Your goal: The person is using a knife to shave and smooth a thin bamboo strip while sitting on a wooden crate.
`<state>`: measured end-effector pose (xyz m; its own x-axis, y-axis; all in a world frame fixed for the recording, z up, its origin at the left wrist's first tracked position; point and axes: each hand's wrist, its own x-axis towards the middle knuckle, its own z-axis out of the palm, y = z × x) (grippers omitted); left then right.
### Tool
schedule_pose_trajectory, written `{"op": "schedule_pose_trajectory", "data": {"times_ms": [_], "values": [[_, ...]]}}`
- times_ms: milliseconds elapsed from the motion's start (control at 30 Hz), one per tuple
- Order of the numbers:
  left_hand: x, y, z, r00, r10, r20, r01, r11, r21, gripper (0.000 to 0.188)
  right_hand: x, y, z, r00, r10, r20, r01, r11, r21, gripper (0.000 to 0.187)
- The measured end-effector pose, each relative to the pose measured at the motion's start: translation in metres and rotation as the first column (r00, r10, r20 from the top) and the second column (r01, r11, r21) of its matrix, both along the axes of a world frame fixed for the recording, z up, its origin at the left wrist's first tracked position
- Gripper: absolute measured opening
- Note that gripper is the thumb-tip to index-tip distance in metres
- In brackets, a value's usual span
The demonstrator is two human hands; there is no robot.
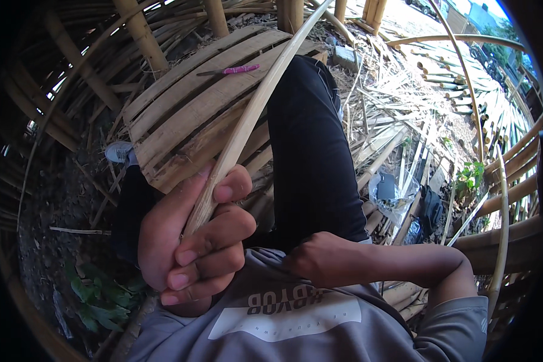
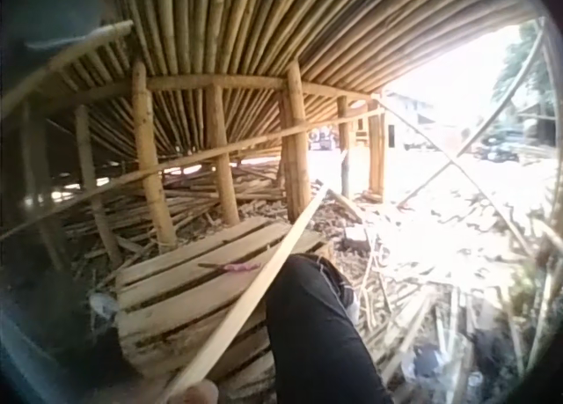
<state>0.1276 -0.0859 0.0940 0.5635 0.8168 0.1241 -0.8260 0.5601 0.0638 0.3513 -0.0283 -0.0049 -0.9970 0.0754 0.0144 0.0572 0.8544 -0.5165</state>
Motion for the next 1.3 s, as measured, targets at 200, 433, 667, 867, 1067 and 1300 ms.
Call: {"op": "schedule_pose_trajectory", "data": {"times_ms": [200,433,667,867,1067,1300], "values": [[0.0,0.0,0.008,0.982,0.099,-0.159,-0.103,0.995,-0.017,0.031,0.019,0.017,0.054,0.665,0.11,0.739,0.598,0.515,-0.614,0.035],[-0.001,0.002,0.01,0.986,0.069,-0.151,-0.066,0.998,0.021,0.033,0.026,0.003,-0.021,0.937,-0.209,0.281,0.178,0.975,0.134,0.016],[0.0,0.004,-0.003,1.0,0.001,0.02,-0.002,0.997,0.071,0.026,0.006,0.007,-0.012,0.89,-0.101,0.446,0.041,0.989,0.142,0.011],[-0.003,0.006,-0.007,0.999,-0.038,0.025,0.037,0.997,0.064,0.032,0.007,0.014,-0.031,0.955,0.023,0.295,-0.034,0.999,0.032,0.012],[-0.004,0.007,-0.007,1.0,-0.021,0.021,0.02,0.999,0.036,0.031,-0.014,0.018,-0.038,0.902,0.037,0.43,-0.03,0.999,-0.023,0.019],[-0.009,-0.001,-0.007,0.998,0.056,0.009,-0.056,0.998,0.022,0.026,-0.023,0.032,-0.064,0.905,0.045,0.424,0.081,0.958,-0.274,0.028]]}}
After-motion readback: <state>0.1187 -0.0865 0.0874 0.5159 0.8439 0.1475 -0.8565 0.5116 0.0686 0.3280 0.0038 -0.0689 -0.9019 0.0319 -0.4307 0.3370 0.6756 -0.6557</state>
